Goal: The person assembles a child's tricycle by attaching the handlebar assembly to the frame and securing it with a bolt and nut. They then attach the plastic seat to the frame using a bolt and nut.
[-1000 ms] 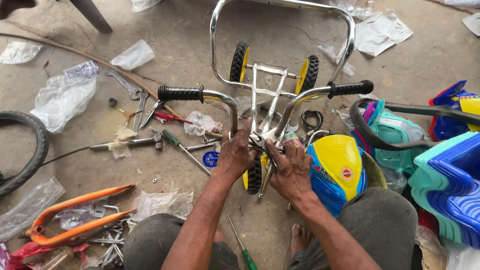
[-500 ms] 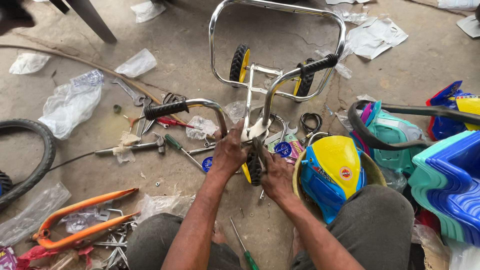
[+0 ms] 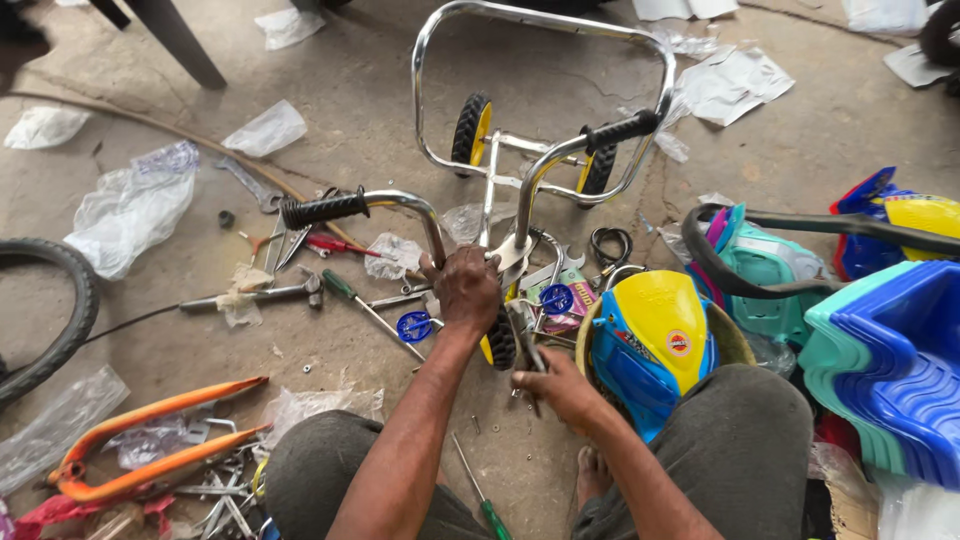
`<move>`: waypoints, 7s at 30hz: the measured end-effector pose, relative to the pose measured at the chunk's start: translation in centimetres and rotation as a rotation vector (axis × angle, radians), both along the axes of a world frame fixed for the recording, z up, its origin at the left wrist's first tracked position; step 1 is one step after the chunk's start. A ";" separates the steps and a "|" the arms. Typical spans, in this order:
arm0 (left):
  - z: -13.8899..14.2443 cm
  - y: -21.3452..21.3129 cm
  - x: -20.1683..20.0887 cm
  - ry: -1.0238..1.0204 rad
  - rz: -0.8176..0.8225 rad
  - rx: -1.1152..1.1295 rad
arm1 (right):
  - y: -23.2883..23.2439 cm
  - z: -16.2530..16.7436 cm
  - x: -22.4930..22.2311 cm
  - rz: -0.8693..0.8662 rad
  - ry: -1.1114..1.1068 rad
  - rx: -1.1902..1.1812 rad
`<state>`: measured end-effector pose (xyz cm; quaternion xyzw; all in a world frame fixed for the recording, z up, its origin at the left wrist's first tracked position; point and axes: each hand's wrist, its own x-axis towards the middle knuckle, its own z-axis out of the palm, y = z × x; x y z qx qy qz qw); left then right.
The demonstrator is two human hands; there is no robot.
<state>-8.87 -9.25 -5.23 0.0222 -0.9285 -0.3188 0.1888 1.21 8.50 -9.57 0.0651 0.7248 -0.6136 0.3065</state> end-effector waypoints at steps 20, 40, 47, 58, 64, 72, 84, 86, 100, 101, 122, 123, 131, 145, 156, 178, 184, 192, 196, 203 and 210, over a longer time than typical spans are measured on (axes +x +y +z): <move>1.5 -0.4 2.6 0.331 -0.089 0.216 | 2.2 4.0 1.1 0.368 0.552 0.609; -2.9 -2.5 2.3 0.038 0.038 0.730 | -5.8 7.9 -6.3 -0.121 0.949 0.084; -4.4 -2.6 0.2 0.157 0.019 0.506 | -3.2 12.4 -5.5 -0.168 1.302 0.154; -3.8 -2.5 1.2 0.088 0.036 0.664 | 5.8 3.6 -12.4 0.155 0.265 0.553; -2.5 -1.8 2.2 0.086 0.025 0.714 | 0.1 3.0 -13.6 -0.237 -0.058 -0.249; 0.5 -0.4 5.7 0.054 0.068 0.631 | -0.9 4.5 -14.5 -0.306 -0.248 -0.525; -2.1 -3.9 5.1 -0.245 -0.235 0.846 | -1.6 3.0 -13.6 -0.282 -0.307 -0.396; -2.1 -2.8 6.1 -0.191 -0.297 0.845 | -1.3 2.6 -13.5 -0.311 -0.252 -0.318; 1.4 -1.4 12.0 -0.225 -0.012 0.435 | -3.1 1.3 -12.6 -0.475 -0.256 -0.431; 1.3 -1.4 11.9 -0.287 -0.017 0.366 | -3.1 1.3 -12.7 -0.462 -0.219 -0.401; -2.3 0.3 7.4 0.136 0.246 0.705 | -3.9 0.1 -14.9 -0.397 -0.246 -0.464; -2.6 0.0 7.1 0.160 0.214 0.779 | -4.1 0.3 -15.0 -0.404 -0.234 -0.443; -1.6 1.2 11.5 0.112 -0.108 0.829 | -2.7 2.1 -15.6 -0.338 -0.333 -0.262; -2.4 3.8 13.1 0.128 -0.049 0.637 | -2.1 0.5 -15.6 -0.245 -0.197 -0.208; 2.2 -3.1 16.3 -0.225 -0.165 1.141 | -1.1 3.7 -18.0 -0.313 -0.328 -0.843; 4.7 1.2 11.8 0.163 0.504 0.892 | -0.7 5.4 -15.1 -0.499 -0.224 -0.737; 2.8 5.7 10.3 0.394 0.453 0.928 | -1.8 4.9 -13.9 -0.618 -0.069 -0.611; 6.4 7.8 11.4 0.125 0.354 0.912 | -1.3 3.5 -15.1 -0.668 -0.019 -0.594; 7.7 7.6 12.0 0.004 0.400 0.800 | -1.6 3.1 -15.9 -0.682 -0.025 -0.554; 4.7 9.1 9.3 0.324 0.201 0.870 | -3.6 1.0 -16.4 -0.728 0.025 -0.469; 3.0 7.8 10.6 0.175 -0.148 1.107 | -4.0 0.5 -16.8 -0.743 -0.017 -0.393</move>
